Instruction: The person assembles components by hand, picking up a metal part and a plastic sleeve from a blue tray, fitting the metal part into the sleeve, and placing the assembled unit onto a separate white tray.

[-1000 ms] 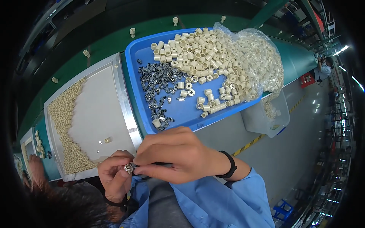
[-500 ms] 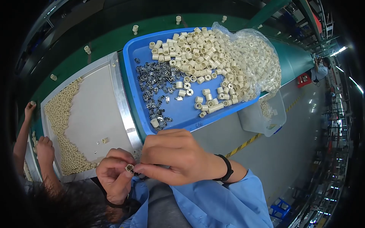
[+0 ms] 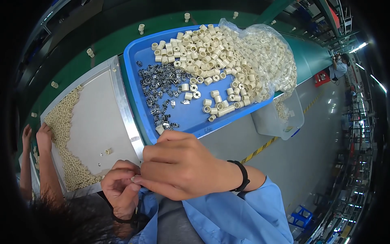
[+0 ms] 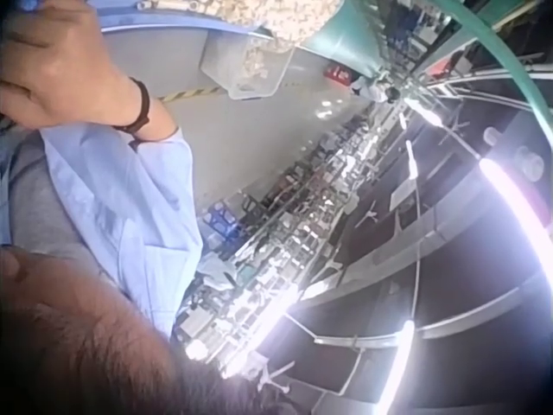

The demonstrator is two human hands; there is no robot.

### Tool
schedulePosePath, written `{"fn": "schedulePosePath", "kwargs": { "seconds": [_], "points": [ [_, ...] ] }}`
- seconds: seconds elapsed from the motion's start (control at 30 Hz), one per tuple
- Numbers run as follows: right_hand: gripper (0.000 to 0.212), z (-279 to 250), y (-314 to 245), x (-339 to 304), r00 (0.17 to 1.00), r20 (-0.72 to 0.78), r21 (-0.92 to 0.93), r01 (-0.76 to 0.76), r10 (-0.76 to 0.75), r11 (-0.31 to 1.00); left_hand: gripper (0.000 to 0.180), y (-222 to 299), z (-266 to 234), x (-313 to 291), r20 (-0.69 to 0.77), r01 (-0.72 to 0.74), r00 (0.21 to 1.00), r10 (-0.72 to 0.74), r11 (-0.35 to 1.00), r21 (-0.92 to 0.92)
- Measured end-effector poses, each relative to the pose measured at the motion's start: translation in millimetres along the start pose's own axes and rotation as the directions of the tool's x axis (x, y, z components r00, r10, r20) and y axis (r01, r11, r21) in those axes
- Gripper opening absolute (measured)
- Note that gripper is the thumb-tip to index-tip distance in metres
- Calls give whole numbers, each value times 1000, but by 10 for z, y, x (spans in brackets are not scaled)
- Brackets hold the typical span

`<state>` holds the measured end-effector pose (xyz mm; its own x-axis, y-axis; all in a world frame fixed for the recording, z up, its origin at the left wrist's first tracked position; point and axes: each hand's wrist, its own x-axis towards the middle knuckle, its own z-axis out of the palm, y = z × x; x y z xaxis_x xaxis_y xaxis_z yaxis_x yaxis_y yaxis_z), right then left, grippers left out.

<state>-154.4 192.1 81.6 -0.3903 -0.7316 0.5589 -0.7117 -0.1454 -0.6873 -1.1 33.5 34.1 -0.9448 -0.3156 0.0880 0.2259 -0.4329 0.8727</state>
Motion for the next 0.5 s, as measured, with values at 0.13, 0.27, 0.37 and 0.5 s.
{"fn": "schedulePosePath", "kwargs": {
  "seconds": [0.13,0.27,0.37,0.5],
  "points": [
    [18,-13,-22,-15,1000,-6,-7,-15,15,1000,29,-13,10,-15,-16,6,1000,-6,1000,0],
    [17,-82,-34,-8,996,57,33,-74,72,997,29,-16,31,-18,-19,0,1000,0,1000,25],
    [15,-119,-43,-8,992,91,23,-86,83,996,28,-8,58,-11,-28,12,1000,-10,999,38],
    [15,-144,-57,0,995,65,46,-82,79,996,28,1,74,-7,-16,5,1000,-3,997,73]
  ]
}}
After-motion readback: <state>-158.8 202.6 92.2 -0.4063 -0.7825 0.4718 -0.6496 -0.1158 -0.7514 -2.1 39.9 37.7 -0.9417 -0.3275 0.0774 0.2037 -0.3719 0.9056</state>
